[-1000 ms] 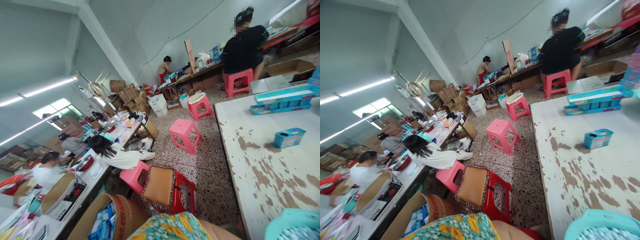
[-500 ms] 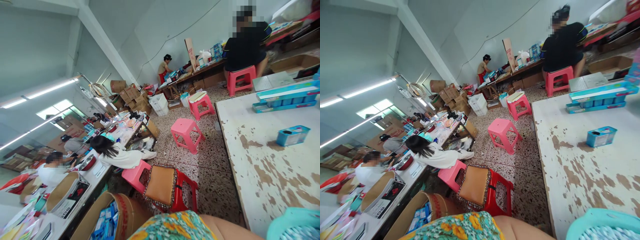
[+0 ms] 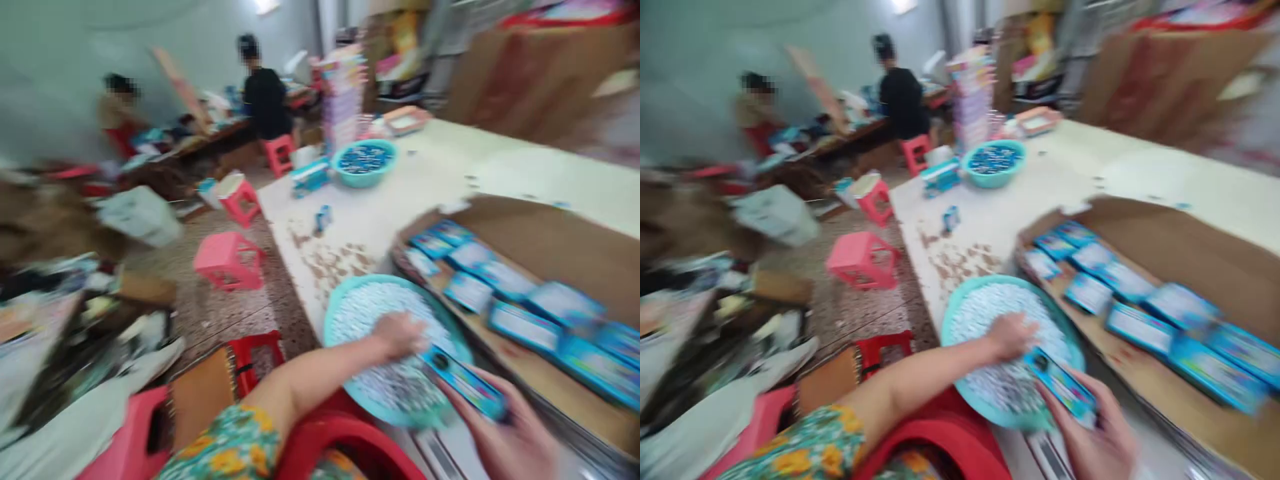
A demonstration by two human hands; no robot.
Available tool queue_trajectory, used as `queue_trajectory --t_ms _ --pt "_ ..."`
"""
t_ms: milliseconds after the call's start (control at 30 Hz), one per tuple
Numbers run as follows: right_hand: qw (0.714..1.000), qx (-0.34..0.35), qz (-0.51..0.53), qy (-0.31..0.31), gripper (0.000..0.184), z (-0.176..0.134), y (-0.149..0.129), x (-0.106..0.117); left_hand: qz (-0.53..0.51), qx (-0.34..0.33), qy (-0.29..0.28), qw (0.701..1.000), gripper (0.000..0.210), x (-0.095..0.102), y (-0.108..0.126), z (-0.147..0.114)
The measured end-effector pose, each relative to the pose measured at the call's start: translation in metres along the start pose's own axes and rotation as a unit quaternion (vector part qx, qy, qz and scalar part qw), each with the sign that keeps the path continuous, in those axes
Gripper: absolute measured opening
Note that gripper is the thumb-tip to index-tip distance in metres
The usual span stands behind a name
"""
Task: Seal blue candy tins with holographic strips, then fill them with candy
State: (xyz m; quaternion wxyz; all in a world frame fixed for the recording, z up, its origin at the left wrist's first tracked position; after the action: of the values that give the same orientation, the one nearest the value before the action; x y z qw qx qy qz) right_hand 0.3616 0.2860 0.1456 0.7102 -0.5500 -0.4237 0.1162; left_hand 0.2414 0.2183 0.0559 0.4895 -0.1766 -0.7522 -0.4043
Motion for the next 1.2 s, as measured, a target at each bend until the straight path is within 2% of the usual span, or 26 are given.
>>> queue_trajectory --t_ms 33,100,167,200,233,300,367,400,433,500,600,700,1067,1200 --pt "1.0 -0.01 -0.01 0.016 0.051 -0.002 0.007 0.009 -0.005 -0.004 0.015 1.0 0.033 -0.002 -0.003 0.003" --pt "1.0 -0.007 0.005 -0.006 0.043 -0.004 0.015 0.008 -0.053 0.008 0.057 0.997 0.021 -0.002 -0.015 0.01" --pt "1.0 0.02 0.016 -0.007 0.037 -0.001 0.016 0.006 -0.155 0.04 0.123 0.979 0.014 0.009 -0.028 0.014" --pt "0.999 0.031 0.013 -0.002 0.036 0.0 0.016 0.005 -0.229 0.066 0.145 0.96 0.014 0.014 -0.033 0.013" --pt "0.999 0.038 0.008 0.002 0.034 0.0 0.015 0.005 -0.314 0.097 0.157 0.931 0.017 0.018 -0.037 0.011" --pt "0.999 0.044 -0.008 0.008 0.033 0.001 0.015 0.005 -0.491 0.156 0.155 0.843 0.026 0.022 -0.036 0.002" --pt "0.998 0.054 -0.021 0.008 0.032 0.001 0.011 0.002 -0.628 0.174 0.14 0.745 0.032 0.03 -0.021 -0.007" --pt "0.998 0.063 -0.027 0.005 0.031 0.001 0.008 -0.001 -0.673 0.164 0.134 0.708 0.033 0.038 -0.011 -0.009" --pt "0.997 0.074 -0.034 -0.001 0.03 0.002 0.005 -0.005 -0.704 0.145 0.129 0.683 0.032 0.046 -0.002 -0.011" --pt "0.994 0.096 -0.045 -0.018 0.029 0.004 -0.003 -0.015 -0.738 0.112 0.131 0.652 0.029 0.061 0.01 -0.013" --pt "0.991 0.115 -0.058 -0.035 0.027 0.008 -0.013 -0.026 -0.748 0.096 0.163 0.636 0.025 0.076 0.011 -0.016" --pt "0.99 0.119 -0.056 -0.05 0.027 0.011 -0.019 -0.029 -0.734 0.089 0.188 0.646 0.026 0.083 0.009 -0.017" --pt "0.997 0.079 -0.006 -0.027 0.029 0.016 -0.019 -0.017 -0.692 0.102 0.225 0.678 0.033 0.093 0.012 -0.012" --pt "0.997 0.08 0.009 -0.018 0.03 0.018 -0.021 -0.013 -0.698 0.108 0.227 0.67 0.032 0.094 0.014 -0.012"
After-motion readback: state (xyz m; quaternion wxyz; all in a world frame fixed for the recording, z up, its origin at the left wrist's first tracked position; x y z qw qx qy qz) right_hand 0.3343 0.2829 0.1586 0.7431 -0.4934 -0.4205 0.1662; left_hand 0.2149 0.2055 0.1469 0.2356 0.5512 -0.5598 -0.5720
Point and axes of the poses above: each hand's wrist, its own z-axis towards the middle knuckle, its own x-axis out of the back of the hand, y = z × x, the point moved 10 cm from there along z, towards the middle knuckle, and after that the axes turned 1 degree about y, right-handed, at the moved point
